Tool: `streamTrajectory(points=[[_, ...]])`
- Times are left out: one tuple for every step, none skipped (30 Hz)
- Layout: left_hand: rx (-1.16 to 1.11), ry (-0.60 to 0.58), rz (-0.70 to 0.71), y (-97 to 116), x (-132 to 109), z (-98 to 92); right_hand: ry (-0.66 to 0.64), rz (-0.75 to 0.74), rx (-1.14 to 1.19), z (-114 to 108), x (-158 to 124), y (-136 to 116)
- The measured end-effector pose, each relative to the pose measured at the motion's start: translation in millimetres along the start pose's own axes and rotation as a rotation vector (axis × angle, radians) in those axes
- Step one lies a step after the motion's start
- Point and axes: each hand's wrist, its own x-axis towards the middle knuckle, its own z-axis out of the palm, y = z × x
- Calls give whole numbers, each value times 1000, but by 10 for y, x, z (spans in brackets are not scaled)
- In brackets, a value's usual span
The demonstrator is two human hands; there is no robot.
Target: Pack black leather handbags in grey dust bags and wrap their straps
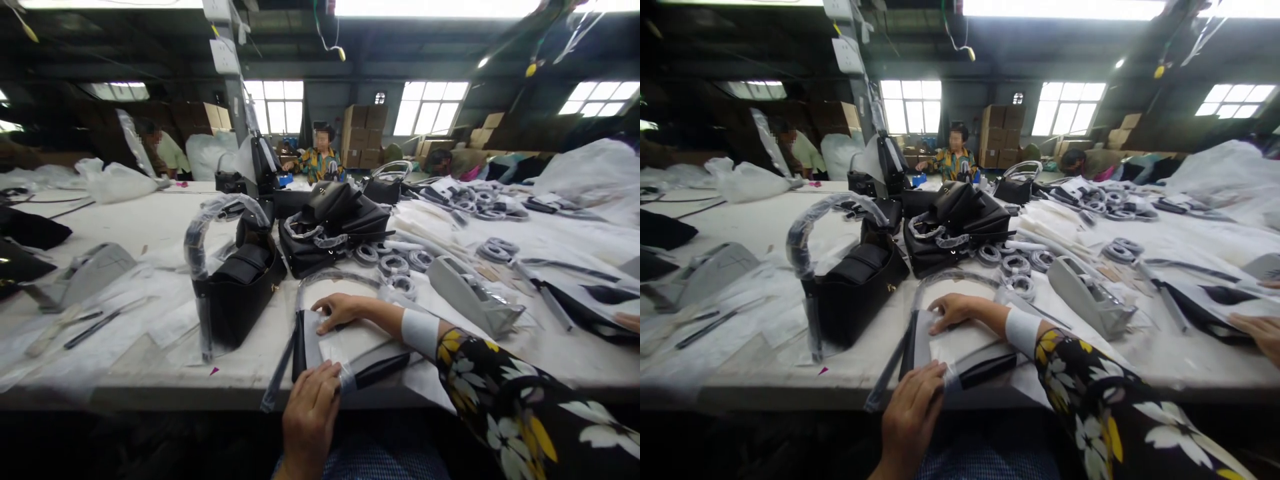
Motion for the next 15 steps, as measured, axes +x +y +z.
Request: streamTrajectory(points=[[6, 10, 5, -2, -1, 10, 24, -2, -6, 16, 10, -3], [11, 22, 14, -6, -4, 20, 59, 4, -17, 39, 16, -18], [14, 32, 26, -12, -7, 26, 104, 16, -33, 66, 16, -45], [15, 37, 38, -20, -11, 25, 155, 33, -51, 91, 12, -80], [14, 33, 50, -30, -16, 15, 208, 48, -69, 109, -1, -117], [9, 13, 62, -44, -20, -6, 261, 59, -87, 112, -27, -150], [-3, -24, 75, -62, -24, -40, 311, 63, -103, 97, -70, -170], [-26, -72, 91, -87, -26, -86, 361, 64, -117, 61, -137, -172], [-61, -123, 98, -119, -25, -139, 411, 71, -132, 6, -230, -149], [-105, -167, 87, -161, -19, -197, 465, 91, -148, -63, -349, -101], [-149, -190, 44, -214, -6, -252, 516, 132, -166, -141, -490, -28], [-183, -188, -37, -277, 16, -298, 558, 192, -183, -219, -647, 64], [-208, -168, -153, -350, 46, -330, 588, 268, -199, -290, -808, 168], [-227, -136, -294, -430, 86, -343, 601, 354, -213, -348, -962, 276], [-255, -109, -451, -514, 133, -335, 598, 436, -221, -389, -1099, 380]])
